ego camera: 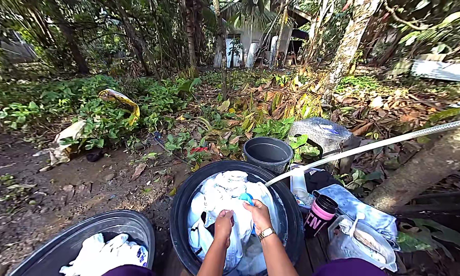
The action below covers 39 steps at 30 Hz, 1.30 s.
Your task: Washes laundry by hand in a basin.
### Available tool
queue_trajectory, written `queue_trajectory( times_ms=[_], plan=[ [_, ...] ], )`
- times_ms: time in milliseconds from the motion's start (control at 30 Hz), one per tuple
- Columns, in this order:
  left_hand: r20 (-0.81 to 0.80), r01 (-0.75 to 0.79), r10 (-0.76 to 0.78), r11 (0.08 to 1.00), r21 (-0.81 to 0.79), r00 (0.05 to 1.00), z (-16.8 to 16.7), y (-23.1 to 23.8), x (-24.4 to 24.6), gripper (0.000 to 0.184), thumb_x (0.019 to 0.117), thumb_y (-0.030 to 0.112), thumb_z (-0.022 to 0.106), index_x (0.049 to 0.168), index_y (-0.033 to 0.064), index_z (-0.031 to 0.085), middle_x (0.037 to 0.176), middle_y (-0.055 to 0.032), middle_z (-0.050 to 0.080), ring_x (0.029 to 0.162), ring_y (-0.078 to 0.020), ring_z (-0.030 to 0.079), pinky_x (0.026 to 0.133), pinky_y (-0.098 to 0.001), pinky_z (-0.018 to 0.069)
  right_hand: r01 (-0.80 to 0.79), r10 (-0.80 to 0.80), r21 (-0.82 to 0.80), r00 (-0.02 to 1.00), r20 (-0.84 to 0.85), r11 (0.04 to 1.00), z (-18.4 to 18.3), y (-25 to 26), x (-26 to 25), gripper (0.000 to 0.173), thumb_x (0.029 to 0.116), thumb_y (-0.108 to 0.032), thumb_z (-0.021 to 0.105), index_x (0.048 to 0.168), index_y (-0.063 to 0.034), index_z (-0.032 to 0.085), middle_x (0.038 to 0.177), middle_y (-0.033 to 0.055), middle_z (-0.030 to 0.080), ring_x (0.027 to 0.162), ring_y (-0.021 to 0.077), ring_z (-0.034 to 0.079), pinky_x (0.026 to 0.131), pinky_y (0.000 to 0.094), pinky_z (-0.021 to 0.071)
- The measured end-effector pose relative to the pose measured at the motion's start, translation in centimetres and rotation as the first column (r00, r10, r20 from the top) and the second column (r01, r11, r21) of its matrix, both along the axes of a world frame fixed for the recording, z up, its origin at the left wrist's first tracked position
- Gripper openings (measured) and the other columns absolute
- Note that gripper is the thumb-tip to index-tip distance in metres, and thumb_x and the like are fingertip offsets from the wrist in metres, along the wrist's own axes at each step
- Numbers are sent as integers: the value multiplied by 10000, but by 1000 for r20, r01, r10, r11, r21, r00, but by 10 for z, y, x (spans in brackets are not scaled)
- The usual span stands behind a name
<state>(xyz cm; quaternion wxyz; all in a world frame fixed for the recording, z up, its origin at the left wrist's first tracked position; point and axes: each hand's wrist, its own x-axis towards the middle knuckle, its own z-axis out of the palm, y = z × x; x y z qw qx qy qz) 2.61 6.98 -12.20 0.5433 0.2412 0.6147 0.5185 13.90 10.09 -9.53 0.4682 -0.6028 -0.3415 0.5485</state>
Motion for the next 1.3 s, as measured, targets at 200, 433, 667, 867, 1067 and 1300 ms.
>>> queue_trajectory(
  times_ms=[200, 433, 667, 867, 1067, 1300],
  plan=[
    [321, 25, 46, 977, -213, 946, 4, 4, -4, 335, 1099, 315, 406, 1100, 23, 570, 883, -115, 625, 744, -204, 607, 708, -377, 524, 0, 0, 44, 1000, 6, 999, -4, 1, -5, 171, 915, -6, 745, 1052, 67, 675, 1001, 180, 680, 920, 225, 620, 864, 399, 512],
    [435, -56, 95, 993, -100, 896, 5, 9, -13, 343, 1114, 250, 434, 1368, 24, 480, 1093, -161, 641, 909, -223, 645, 808, -388, 546, 68, -68, 32, 998, -8, 997, -11, 7, -2, 302, 1049, -178, 609, 1201, 83, 611, 1092, 223, 655, 971, 258, 618, 900, 429, 503],
    [541, -174, 240, 970, -171, 806, 16, 11, -19, 425, 1105, 352, 445, 1376, 31, 510, 1224, -183, 639, 1074, -272, 641, 917, -466, 534, 73, 93, -294, 852, 515, 953, -68, 0, 21, 430, 1102, -195, 450, 1420, 90, 501, 1383, 325, 579, 1337, 423, 550, 1129, 550, 412],
    [509, -293, 365, 931, -218, 779, 16, 10, -14, 513, 1118, 409, 390, 1471, 40, 442, 1383, -219, 567, 1227, -330, 581, 1002, -530, 486, -332, 566, -508, 705, 426, 795, -135, -8, 31, 470, 1060, -224, 576, 1389, 108, 532, 1395, 319, 568, 1337, 400, 540, 1148, 522, 391],
    [373, -315, 369, 928, -199, 851, 6, 17, -8, 550, 1113, 402, 424, 1458, -22, 468, 1437, -266, 533, 1319, -374, 527, 1071, -572, 433, 9, 104, -203, 836, 539, 979, -59, 16, 32, 529, 981, -404, 700, 1169, 90, 681, 1195, 315, 668, 1176, 440, 627, 1037, 602, 457],
    [432, -198, 275, 956, -215, 859, 0, 20, 21, 521, 1133, 375, 357, 1421, -43, 474, 1340, -268, 570, 1196, -352, 576, 998, -529, 477, -646, 483, -6, 564, 670, 763, 78, 35, 21, 421, 918, -365, 776, 931, 43, 674, 931, 168, 666, 900, 255, 629, 858, 473, 506]
  ],
)
